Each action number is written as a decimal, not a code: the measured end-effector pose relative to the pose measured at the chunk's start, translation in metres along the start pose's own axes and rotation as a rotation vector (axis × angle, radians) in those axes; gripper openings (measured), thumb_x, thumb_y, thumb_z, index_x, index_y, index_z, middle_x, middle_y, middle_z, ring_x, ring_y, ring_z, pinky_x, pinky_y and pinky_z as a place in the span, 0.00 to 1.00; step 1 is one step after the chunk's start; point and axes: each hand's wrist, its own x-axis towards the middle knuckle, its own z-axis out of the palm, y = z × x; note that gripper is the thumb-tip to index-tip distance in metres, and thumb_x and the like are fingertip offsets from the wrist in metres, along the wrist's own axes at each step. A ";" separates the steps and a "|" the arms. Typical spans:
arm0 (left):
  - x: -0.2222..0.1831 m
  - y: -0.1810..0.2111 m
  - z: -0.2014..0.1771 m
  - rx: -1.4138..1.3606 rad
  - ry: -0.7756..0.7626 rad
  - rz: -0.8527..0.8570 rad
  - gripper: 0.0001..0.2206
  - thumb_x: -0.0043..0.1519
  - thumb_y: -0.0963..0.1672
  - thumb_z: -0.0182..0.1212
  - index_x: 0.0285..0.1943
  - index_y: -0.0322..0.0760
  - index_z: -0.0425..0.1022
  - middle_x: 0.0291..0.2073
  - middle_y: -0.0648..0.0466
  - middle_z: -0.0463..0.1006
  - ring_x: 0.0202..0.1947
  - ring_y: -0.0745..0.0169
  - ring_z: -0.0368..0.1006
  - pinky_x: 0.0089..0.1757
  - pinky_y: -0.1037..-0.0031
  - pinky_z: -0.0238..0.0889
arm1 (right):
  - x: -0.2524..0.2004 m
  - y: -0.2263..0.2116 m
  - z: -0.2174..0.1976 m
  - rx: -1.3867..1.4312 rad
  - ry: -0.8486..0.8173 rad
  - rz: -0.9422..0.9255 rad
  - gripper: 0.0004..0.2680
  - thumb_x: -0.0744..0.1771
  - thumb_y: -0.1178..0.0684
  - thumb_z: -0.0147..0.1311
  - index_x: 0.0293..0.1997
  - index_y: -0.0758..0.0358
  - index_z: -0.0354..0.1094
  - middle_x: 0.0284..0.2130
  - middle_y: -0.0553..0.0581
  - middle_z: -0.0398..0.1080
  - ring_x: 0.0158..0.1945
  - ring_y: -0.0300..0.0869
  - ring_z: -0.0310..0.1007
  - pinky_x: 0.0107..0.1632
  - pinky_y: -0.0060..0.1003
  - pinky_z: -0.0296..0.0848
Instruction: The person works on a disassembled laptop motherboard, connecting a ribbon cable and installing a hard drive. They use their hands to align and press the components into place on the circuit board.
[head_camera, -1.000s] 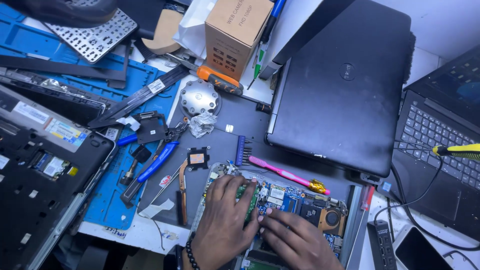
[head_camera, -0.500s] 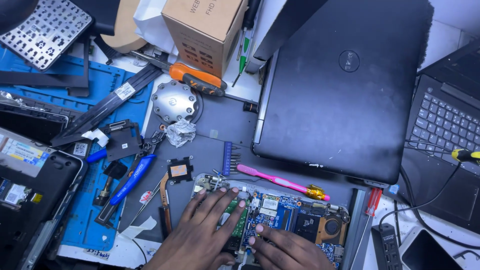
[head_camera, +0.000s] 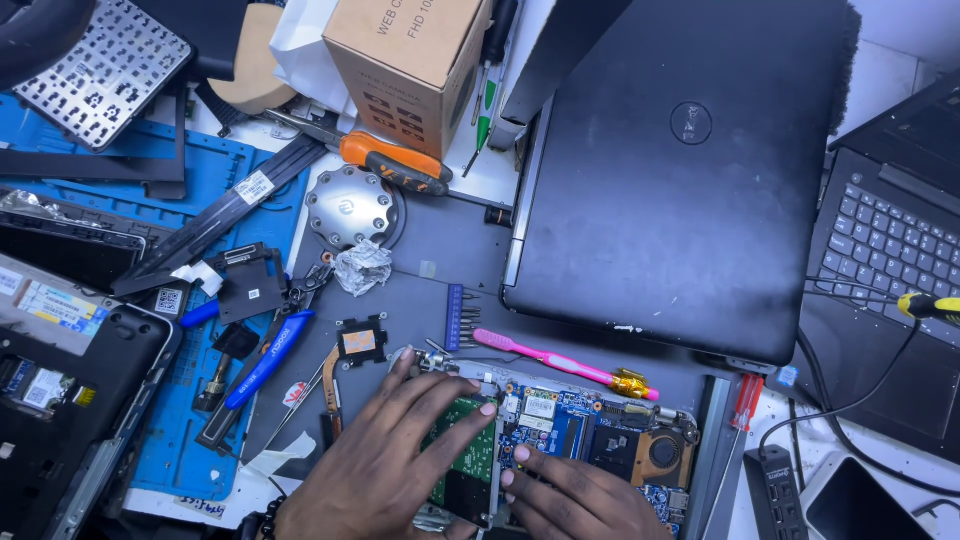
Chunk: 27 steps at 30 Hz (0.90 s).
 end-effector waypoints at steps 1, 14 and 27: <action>0.000 0.002 -0.004 -0.001 -0.002 0.001 0.37 0.69 0.63 0.43 0.79 0.39 0.55 0.67 0.36 0.61 0.67 0.35 0.58 0.65 0.35 0.33 | 0.002 0.000 0.000 0.001 0.000 0.002 0.05 0.70 0.57 0.56 0.50 0.62 0.74 0.56 0.57 0.74 0.61 0.55 0.73 0.57 0.45 0.79; -0.023 0.033 -0.013 -0.329 0.344 -0.005 0.23 0.74 0.50 0.46 0.76 0.38 0.54 0.70 0.34 0.64 0.73 0.32 0.64 0.68 0.31 0.46 | 0.010 0.001 -0.010 0.093 0.059 0.004 0.06 0.71 0.59 0.48 0.50 0.66 0.72 0.54 0.60 0.75 0.61 0.55 0.74 0.55 0.45 0.79; -0.009 0.024 -0.001 0.264 0.126 0.102 0.42 0.52 0.56 0.62 0.74 0.32 0.60 0.68 0.31 0.63 0.70 0.32 0.57 0.65 0.32 0.38 | 0.032 -0.005 -0.015 0.275 0.350 0.192 0.05 0.67 0.61 0.54 0.44 0.71 0.72 0.45 0.63 0.77 0.52 0.56 0.81 0.57 0.46 0.80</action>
